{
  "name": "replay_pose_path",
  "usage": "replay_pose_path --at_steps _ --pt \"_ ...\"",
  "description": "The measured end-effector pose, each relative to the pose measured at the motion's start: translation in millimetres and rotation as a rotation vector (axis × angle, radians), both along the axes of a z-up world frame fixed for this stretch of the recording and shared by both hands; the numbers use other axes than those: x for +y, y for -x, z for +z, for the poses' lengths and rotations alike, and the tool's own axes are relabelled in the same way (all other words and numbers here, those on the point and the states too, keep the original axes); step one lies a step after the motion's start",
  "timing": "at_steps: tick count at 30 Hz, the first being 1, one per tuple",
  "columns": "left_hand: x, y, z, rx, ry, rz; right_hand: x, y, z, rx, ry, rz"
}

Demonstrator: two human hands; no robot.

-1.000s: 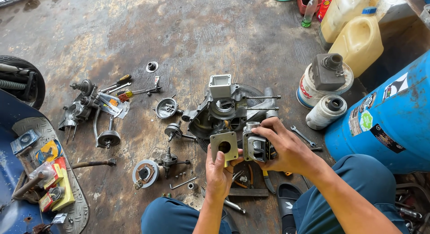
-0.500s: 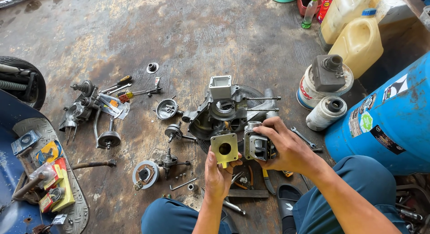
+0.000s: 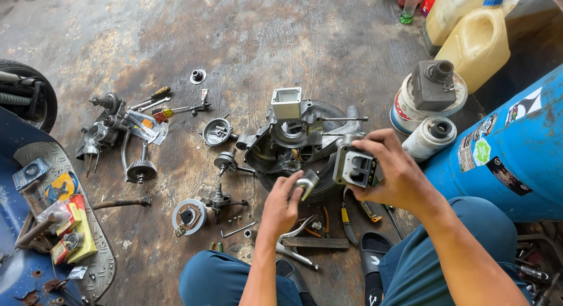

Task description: Inspecting and fitting a reed valve and intake manifold during a motorcycle engine repair.

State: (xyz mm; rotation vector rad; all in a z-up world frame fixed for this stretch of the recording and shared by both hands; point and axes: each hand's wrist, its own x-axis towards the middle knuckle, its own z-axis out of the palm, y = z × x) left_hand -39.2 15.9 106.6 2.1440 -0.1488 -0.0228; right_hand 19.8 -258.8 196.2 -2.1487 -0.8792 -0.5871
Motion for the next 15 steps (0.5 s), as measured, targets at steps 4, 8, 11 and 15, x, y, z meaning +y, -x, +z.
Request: replay_pose_path --at_steps 4,8,11,15 --pt "-11.6 -15.5 -78.7 0.051 -0.380 -0.069 -5.6 1.4 4.8 -0.002 -0.031 -0.059" --pt "-17.7 -24.1 -113.3 0.071 -0.486 -0.008 -8.7 2.6 2.0 -0.010 -0.046 -0.050" --pt "-16.2 -32.2 -120.8 0.060 -0.504 0.045 -9.5 3.5 -0.3 -0.014 -0.052 -0.044" --pt "-16.7 -33.3 -135.2 0.104 -0.544 0.066 -2.1 10.6 4.5 0.007 -0.048 -0.028"
